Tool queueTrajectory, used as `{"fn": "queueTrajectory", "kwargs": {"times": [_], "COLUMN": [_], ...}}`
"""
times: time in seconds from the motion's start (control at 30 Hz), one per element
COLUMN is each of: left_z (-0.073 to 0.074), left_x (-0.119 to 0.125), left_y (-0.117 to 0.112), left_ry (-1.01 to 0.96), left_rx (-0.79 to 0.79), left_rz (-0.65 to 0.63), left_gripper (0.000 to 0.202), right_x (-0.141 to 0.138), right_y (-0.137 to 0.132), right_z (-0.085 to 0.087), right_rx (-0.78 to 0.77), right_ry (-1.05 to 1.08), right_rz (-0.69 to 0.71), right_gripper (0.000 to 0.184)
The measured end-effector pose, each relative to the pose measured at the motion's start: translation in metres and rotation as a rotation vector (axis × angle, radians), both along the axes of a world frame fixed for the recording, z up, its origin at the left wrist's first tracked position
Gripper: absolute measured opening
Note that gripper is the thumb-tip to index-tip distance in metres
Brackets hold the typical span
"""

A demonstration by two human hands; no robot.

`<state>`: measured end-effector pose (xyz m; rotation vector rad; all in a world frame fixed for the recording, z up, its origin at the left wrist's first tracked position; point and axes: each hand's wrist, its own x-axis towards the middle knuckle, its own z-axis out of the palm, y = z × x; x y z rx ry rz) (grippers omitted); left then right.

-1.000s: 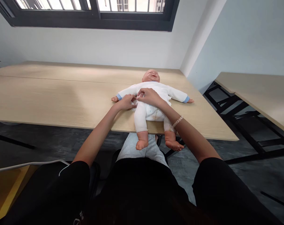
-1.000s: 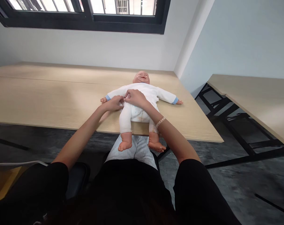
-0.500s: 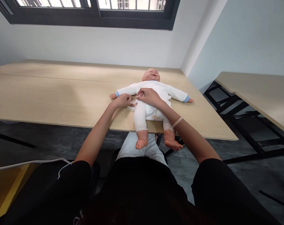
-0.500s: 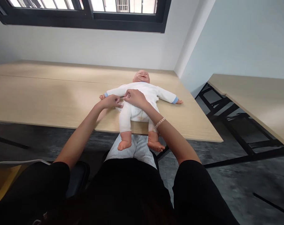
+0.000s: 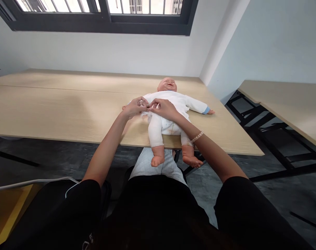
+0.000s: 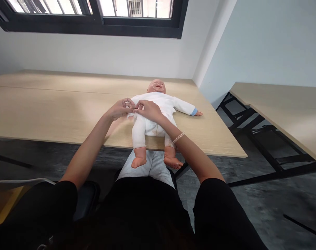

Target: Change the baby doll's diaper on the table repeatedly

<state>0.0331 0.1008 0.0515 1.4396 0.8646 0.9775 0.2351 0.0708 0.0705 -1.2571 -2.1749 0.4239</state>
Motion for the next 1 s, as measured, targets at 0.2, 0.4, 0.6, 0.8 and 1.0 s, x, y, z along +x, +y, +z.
{"fn": "queueTrajectory", "kwargs": {"times": [0.2, 0.4, 0.6, 0.8, 1.0], "left_z": [0.005, 0.008, 0.004, 0.002, 0.006], "left_x": [0.003, 0.008, 0.009, 0.008, 0.009], "left_y": [0.000, -0.006, -0.003, 0.004, 0.002], "left_ry": [-0.276, -0.373, -0.407, -0.466, -0.514], "left_rx": [-0.110, -0.134, -0.161, -0.211, -0.241], "left_rz": [0.066, -0.030, 0.026, 0.199, 0.167], "left_gripper": [0.035, 0.035, 0.026, 0.013, 0.010], "right_x": [0.001, 0.001, 0.001, 0.003, 0.001], "right_y": [-0.005, -0.008, -0.003, 0.004, -0.002], "right_z": [0.000, 0.001, -0.002, -0.003, 0.001], "right_rx": [0.023, 0.108, 0.095, -0.030, 0.079], "right_ry": [0.056, 0.025, 0.055, 0.118, 0.037], "right_rz": [0.054, 0.039, -0.016, -0.034, -0.055], "right_gripper": [0.038, 0.043, 0.024, 0.011, 0.022]}}
